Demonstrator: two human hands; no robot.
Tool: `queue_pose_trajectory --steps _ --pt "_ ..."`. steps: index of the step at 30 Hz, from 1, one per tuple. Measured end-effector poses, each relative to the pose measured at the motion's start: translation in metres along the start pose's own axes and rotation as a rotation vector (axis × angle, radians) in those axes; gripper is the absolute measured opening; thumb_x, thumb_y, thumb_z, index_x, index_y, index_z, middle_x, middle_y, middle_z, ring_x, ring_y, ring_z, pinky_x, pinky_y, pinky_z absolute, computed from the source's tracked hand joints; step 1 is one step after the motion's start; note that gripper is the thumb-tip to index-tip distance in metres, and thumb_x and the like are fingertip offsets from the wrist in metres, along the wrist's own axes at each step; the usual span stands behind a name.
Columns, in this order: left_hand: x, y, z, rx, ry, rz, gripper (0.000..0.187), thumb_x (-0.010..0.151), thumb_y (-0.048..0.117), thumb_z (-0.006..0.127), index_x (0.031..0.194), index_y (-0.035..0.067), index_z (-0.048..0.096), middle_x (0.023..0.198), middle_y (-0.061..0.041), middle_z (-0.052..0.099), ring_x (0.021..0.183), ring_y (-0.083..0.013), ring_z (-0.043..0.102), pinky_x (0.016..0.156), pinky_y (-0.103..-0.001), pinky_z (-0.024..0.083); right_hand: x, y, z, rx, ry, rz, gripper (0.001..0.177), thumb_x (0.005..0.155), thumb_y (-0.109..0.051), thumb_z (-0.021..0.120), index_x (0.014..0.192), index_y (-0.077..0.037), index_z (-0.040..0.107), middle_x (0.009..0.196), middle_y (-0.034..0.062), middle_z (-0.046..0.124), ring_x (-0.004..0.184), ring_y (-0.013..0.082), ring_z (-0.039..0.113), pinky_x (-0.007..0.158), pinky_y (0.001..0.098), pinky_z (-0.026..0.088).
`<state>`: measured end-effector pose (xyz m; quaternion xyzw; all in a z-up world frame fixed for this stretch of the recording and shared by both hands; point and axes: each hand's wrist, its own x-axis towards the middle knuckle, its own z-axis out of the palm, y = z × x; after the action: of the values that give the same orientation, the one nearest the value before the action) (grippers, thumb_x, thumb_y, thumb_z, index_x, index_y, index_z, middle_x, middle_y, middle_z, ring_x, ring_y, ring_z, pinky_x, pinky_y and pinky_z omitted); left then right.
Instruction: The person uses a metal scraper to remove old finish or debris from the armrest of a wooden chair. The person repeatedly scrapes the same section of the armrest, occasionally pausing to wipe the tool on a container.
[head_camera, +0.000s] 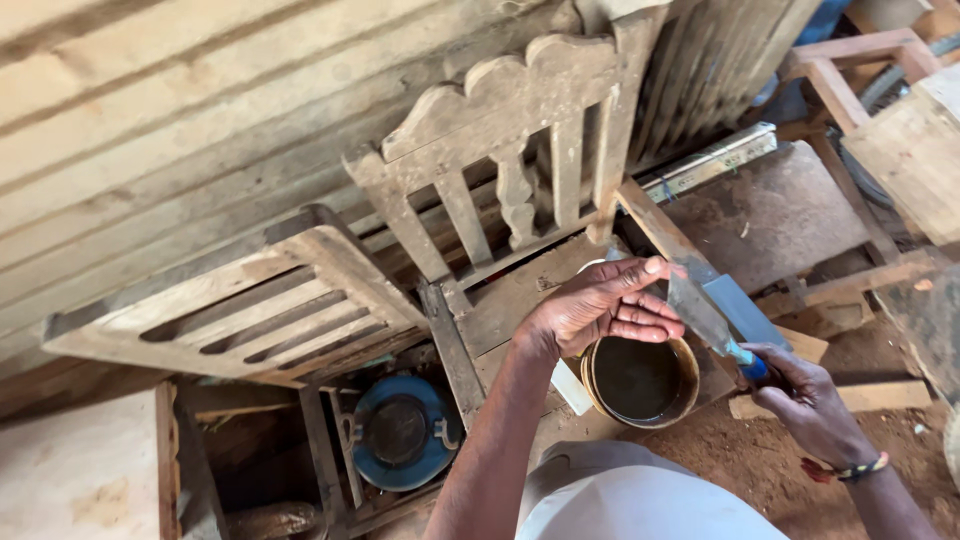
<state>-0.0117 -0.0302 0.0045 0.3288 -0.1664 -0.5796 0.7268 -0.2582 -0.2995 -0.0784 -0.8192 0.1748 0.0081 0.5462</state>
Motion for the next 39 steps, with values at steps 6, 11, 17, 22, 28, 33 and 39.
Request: queue_pose_trajectory --steps 6,11,17,22,28,33,39 --pt "0.01 0.002 0.014 0.121 0.041 -0.105 0.051 0.1 0.036 0.071 0.131 -0.003 0.066 0.097 -0.009 0.062 0.094 -0.0283 0.076 0.084 -0.034 0.065 -0.012 0.001 0.006 0.029 0.043 0.043 0.056 0.079 0.009 0.059 0.132 -0.005 0.067 0.097 0.0036 0.064 0.083 0.0114 0.058 0.071 0.0269 0.051" --pt "0.021 -0.004 0.013 -0.02 -0.075 -0.074 0.046 0.101 0.03 0.071 0.13 -0.005 0.065 0.104 -0.02 0.072 0.097 -0.0289 0.076 0.088 -0.035 0.064 -0.02 0.007 0.008 0.066 0.085 -0.016 0.048 0.083 0.002 0.065 0.131 -0.003 0.066 0.096 0.003 0.063 0.084 0.0097 0.06 0.074 0.025 0.052" --pt "0.041 -0.026 0.023 -0.16 -0.072 -0.032 0.04 0.103 0.023 0.07 0.125 -0.01 0.063 0.113 -0.023 0.073 0.106 -0.0309 0.074 0.097 -0.038 0.062 -0.022 0.013 0.018 0.025 0.14 0.083 0.038 0.098 -0.011 0.068 0.135 -0.004 0.076 0.099 0.0109 0.063 0.064 0.0193 0.057 0.054 0.0349 0.051" --pt "0.054 -0.037 0.043 -0.17 0.114 0.049 0.036 0.095 0.021 0.073 0.121 -0.002 0.064 0.105 -0.019 0.075 0.097 -0.0279 0.076 0.085 -0.036 0.066 -0.022 -0.005 0.033 0.459 0.188 0.065 0.044 0.101 -0.034 0.056 0.124 0.0 0.072 0.091 0.0043 0.065 0.081 0.0123 0.06 0.073 0.0316 0.054" --pt "0.051 -0.039 0.061 0.444 0.361 0.153 0.031 0.091 0.022 0.082 0.116 0.005 0.079 0.09 -0.006 0.072 0.074 -0.008 0.062 0.063 -0.023 0.053 -0.023 -0.017 0.046 0.854 0.122 0.178 0.052 0.105 -0.042 0.048 0.114 0.005 0.068 0.092 0.0092 0.064 0.077 0.0202 0.061 0.066 0.0374 0.052" --pt "0.052 -0.046 0.069 0.322 0.266 0.266 0.027 0.09 0.018 0.081 0.114 0.007 0.078 0.096 -0.001 0.076 0.081 -0.0048 0.067 0.074 -0.022 0.058 -0.021 -0.019 0.046 0.747 0.151 0.077 0.053 0.109 -0.041 0.044 0.117 0.007 0.067 0.095 0.0114 0.065 0.083 0.0183 0.06 0.073 0.0367 0.053" --pt "0.054 -0.052 0.069 0.323 0.23 0.313 0.028 0.092 0.017 0.08 0.118 0.009 0.077 0.103 0.0 0.077 0.087 -0.0041 0.068 0.077 -0.022 0.059 -0.02 -0.038 0.045 0.59 0.27 0.005 0.048 0.103 -0.037 0.044 0.133 -0.001 0.056 0.101 0.0121 0.072 0.083 0.0157 0.059 0.075 0.0337 0.051"
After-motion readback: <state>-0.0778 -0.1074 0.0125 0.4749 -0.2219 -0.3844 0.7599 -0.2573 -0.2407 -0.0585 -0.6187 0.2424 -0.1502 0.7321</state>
